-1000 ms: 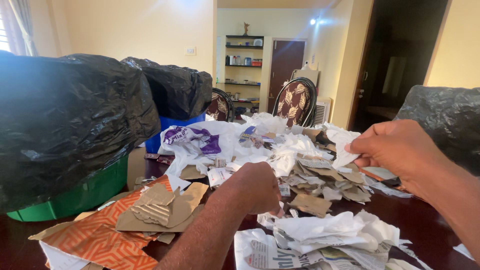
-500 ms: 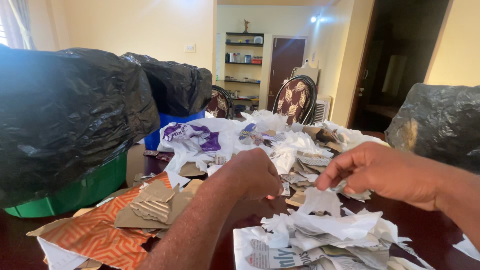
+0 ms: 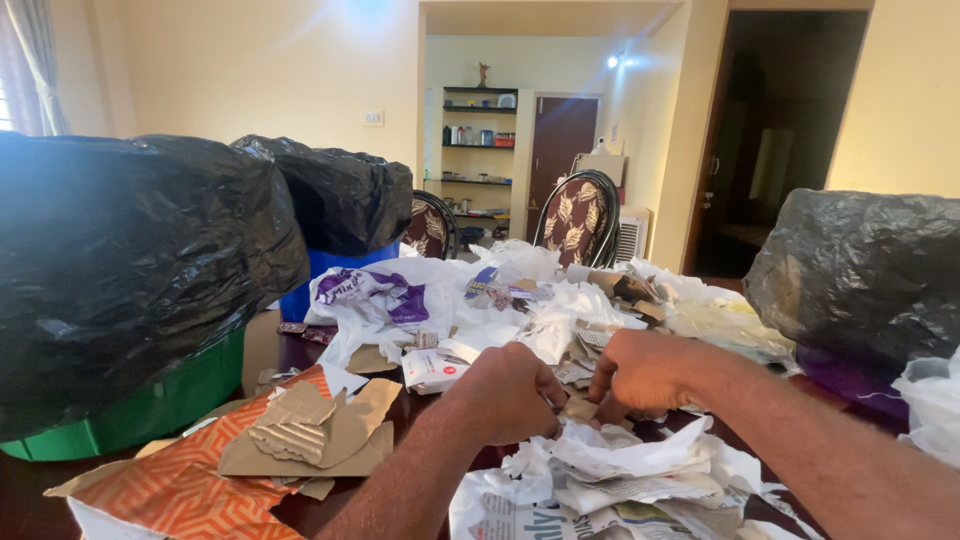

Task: The person sorts a pile of mixed paper waste on a table, separating cardboard, newspaper, and plastic packaging by hand. The person repeatedly picks up items, tears or folds them, and places them into different piles on the table.

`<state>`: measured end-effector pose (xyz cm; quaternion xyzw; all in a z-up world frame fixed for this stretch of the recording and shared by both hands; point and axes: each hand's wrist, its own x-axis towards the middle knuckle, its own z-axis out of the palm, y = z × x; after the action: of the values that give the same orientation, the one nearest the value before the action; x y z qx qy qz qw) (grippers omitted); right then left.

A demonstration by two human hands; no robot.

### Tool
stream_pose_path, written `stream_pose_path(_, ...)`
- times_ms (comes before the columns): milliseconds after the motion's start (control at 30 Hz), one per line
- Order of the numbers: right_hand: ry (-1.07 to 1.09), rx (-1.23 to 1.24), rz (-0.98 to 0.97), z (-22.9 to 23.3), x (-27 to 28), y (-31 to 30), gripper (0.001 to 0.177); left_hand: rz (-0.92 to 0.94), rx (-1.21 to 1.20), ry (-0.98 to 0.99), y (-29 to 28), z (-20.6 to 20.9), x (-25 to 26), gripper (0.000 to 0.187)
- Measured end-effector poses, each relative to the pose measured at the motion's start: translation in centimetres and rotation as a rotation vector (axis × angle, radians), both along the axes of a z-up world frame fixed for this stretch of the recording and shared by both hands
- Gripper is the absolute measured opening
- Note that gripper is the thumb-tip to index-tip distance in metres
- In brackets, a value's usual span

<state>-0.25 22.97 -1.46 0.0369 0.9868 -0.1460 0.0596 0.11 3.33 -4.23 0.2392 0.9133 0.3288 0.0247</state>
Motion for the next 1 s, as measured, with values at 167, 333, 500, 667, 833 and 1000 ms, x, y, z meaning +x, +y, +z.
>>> stream_pose_path(167,0.052,-0.243,0.040,0.4,0.3,1.1,0.025,-0.002,0.041,0.104,0.3,0.1,-0.3,0.041)
stream_pose_path(333,0.151,-0.466,0.091,2.3,0.9,0.8,0.021,0.008,0.404,-0.086,-0.6,0.6,-1.7,0.042)
stream_pose_path(500,0.221,-0.632,0.078,3.6,1.3,-2.9,0.021,0.009,0.627,-0.112,-3.0,1.9,-1.7,0.033)
stream_pose_path(667,0.123,-0.889,0.214,3.7,1.4,-9.2,0.021,0.297,0.570,0.057,-7.5,3.2,0.5,0.025)
stream_pose_path(833,0.017,-0.828,0.309,4.1,1.5,-15.6,0.020,0.680,0.557,0.108,-12.6,3.9,4.1,0.023)
stream_pose_path(1000,0.061,-0.704,0.351,3.6,1.2,-20.3,0.020,0.817,0.507,0.187,-16.5,3.7,6.2,0.023)
